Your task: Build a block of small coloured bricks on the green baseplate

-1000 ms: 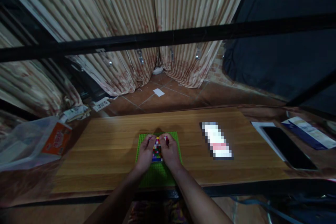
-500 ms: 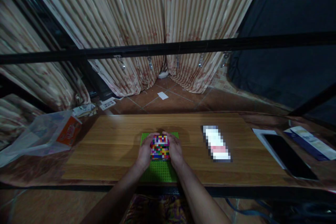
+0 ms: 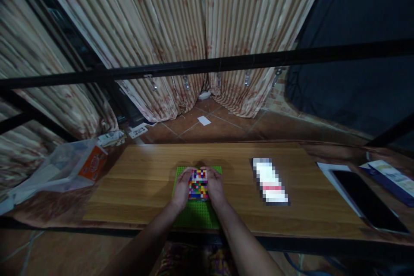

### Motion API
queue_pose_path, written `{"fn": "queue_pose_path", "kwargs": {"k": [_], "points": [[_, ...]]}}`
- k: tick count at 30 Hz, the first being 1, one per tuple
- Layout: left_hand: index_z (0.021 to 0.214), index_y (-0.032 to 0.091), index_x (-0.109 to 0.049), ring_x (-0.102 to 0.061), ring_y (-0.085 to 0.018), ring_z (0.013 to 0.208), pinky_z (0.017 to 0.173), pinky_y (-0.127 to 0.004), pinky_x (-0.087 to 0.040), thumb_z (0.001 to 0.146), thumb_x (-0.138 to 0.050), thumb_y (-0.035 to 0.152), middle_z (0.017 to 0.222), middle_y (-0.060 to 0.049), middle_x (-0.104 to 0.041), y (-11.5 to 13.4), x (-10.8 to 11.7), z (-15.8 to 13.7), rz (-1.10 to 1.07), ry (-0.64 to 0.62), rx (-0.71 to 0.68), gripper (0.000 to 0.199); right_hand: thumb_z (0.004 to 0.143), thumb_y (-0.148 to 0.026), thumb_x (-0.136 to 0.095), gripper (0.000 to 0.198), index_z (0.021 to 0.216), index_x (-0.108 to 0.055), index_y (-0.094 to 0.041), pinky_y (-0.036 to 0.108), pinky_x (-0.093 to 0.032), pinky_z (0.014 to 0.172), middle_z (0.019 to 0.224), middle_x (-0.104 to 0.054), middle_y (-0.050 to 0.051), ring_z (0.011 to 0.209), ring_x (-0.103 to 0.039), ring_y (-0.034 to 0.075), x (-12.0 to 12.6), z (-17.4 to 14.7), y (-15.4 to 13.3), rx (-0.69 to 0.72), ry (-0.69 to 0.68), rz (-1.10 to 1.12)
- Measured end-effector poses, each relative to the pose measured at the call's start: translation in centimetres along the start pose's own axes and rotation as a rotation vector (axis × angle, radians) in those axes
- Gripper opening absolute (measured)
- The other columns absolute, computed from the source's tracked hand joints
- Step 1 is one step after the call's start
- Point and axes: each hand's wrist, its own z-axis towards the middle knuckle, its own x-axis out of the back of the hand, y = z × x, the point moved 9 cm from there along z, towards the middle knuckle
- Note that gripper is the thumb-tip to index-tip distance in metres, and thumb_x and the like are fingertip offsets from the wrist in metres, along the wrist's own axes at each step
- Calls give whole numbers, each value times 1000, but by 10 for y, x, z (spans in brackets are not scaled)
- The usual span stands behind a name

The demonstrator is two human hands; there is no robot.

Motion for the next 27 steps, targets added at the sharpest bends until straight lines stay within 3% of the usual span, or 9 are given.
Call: {"fn": "queue_pose_path", "kwargs": {"k": [6,11,16,21,27], "points": [[72,19,-64,-57,-16,69,68,-27,-43,74,-48,37,70,0,-61,0,2,0,-13,8,-11,24,73,-59,-51,46,92,-72,-22,30,-50,69,86,-72,3,77,-66,20,3,-3,8,-115,-62,119],[71,19,-65,-57,-16,70,69,-27,-43,74,-47,36,71,0,-62,-1,2,1,-39,3,-23,24,68,-47,-60,33,88,-73,-24,27,-47,78,96,-71,1,92,-63,19,6,0,9,-60,-56,111],[69,19,-63,-55,-16,66,65,-26,-42,74,-47,35,67,0,-60,-7,1,3,-94,15,-21,23,68,-41,-58,24,79,-72,-25,25,-46,74,88,-71,-1,82,-62,17,7,3,9,-5,-46,58],[67,20,-60,-51,-14,59,59,-24,-40,75,-47,35,59,3,-55,-13,-2,4,-143,11,-12,22,68,-46,-59,25,72,-70,-23,26,-45,67,76,-70,-1,71,-61,17,4,2,5,25,-46,15],[67,19,-59,-51,-14,57,59,-25,-40,75,-47,39,59,3,-55,-11,-3,3,-152,-11,-13,24,69,-51,-60,32,77,-70,-22,27,-45,72,81,-70,1,78,-61,18,5,-6,1,46,-8,25]]}}
